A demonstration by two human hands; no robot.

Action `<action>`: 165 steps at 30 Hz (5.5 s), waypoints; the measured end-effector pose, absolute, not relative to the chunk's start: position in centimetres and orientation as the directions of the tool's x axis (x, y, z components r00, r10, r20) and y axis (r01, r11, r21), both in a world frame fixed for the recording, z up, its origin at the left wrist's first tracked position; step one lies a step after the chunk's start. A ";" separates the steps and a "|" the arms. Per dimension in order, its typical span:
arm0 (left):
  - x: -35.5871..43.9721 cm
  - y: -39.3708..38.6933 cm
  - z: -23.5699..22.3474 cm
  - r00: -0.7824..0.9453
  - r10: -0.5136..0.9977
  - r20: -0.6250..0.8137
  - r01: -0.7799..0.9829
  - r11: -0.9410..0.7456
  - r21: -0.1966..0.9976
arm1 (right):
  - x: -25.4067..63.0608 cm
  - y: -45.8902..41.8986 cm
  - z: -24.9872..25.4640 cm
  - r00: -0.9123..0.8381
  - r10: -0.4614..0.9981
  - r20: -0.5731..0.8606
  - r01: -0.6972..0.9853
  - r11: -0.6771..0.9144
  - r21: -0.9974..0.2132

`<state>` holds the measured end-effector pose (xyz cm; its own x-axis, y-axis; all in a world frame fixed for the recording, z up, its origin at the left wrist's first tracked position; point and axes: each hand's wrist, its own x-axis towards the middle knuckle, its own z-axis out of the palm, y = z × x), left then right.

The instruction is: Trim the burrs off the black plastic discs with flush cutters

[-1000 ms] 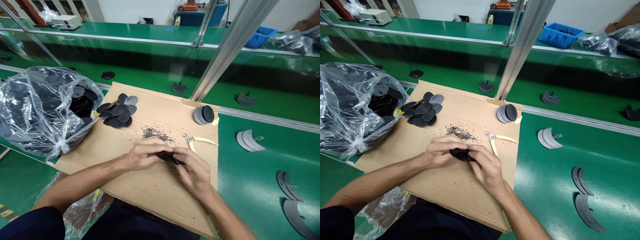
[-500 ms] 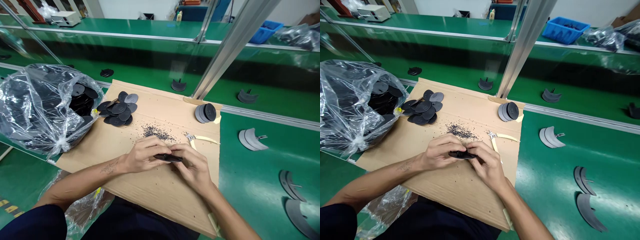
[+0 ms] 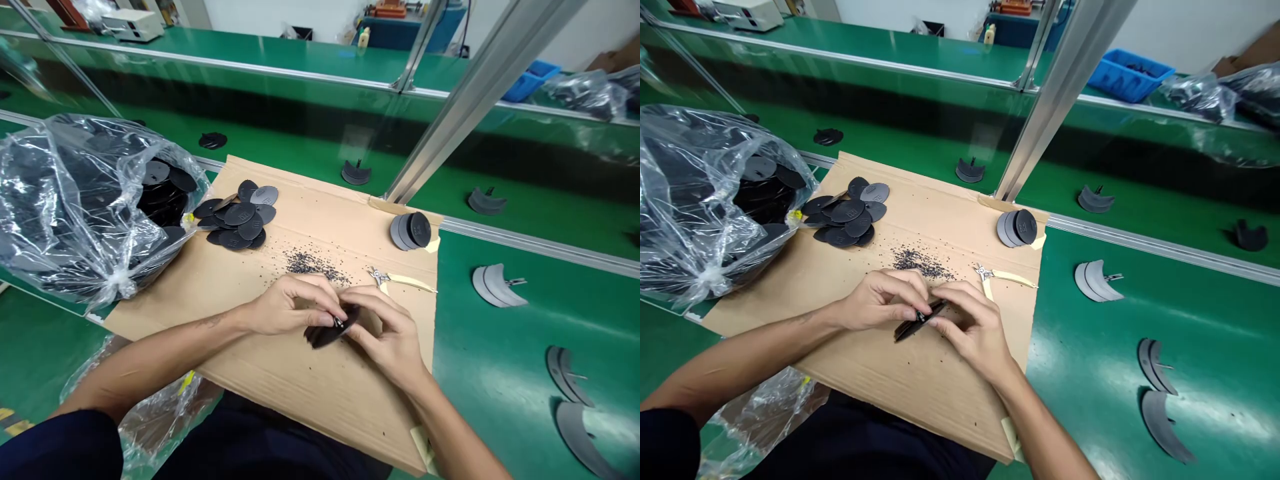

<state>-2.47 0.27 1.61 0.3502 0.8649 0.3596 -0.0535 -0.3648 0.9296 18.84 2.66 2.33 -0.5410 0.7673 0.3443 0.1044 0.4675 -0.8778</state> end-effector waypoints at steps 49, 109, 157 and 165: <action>-2.2 0.4 -0.2 0.171 0.805 0.568 0.248 -0.594 0.766 | 21.4 4.7 3.1 -0.647 0.588 0.485 0.416 0.806 -0.422; -2.4 1.2 -0.5 0.259 0.964 0.068 -0.464 0.062 0.884 | 20.4 3.5 2.5 -0.561 0.613 0.557 0.464 0.789 -0.402; -4.5 2.7 1.1 0.038 0.991 0.126 0.166 -0.130 0.978 | 21.7 5.3 1.7 -0.564 0.702 0.435 0.761 0.646 -0.056; -12.8 17.1 5.3 -0.174 0.977 0.124 0.525 -0.015 0.851 | 22.7 7.1 -0.6 -0.571 0.652 0.499 0.741 0.671 -0.030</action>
